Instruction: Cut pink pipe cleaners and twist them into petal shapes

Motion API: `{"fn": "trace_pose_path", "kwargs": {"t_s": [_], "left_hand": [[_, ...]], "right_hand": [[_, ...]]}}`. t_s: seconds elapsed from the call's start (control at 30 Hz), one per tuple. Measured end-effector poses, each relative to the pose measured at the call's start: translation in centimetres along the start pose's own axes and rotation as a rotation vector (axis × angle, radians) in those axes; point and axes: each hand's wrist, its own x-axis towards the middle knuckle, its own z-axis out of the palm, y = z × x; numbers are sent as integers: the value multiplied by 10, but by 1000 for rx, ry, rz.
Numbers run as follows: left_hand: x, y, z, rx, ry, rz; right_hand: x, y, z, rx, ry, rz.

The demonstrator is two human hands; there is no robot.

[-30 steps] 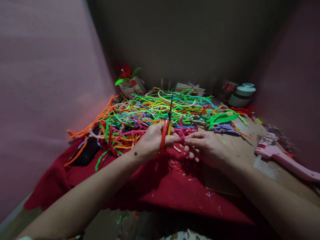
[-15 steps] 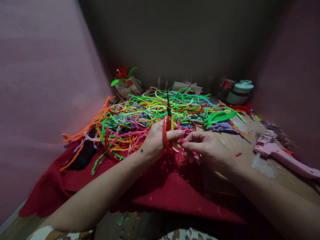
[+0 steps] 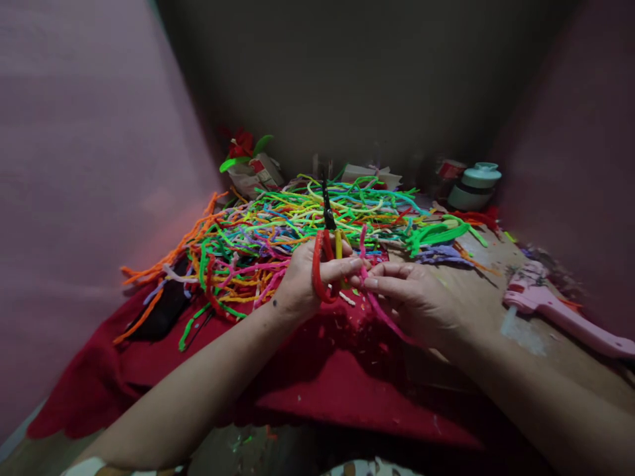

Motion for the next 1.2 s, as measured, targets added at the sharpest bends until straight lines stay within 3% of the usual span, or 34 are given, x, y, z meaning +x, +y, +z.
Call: {"fn": "trace_pose_path", "kwargs": {"t_s": [0.33,0.57,0.83,1.07,1.2], "left_hand": [[-1,0,2,-82,82,-49],[-5,2,6,133,24,-16],[-7,2,11,140,-21,14],[-7,7,17,22,3,4],[-9,18,17,210,-28,13]], "right_hand": [[0,1,0,-17,-2,-44],[-3,-10,4,-118,125,-286],[-8,-17,7,-33,75,-292],[-7,-17,1,-136,66,-393],[-7,-19,-3,-65,21,-390]]}}
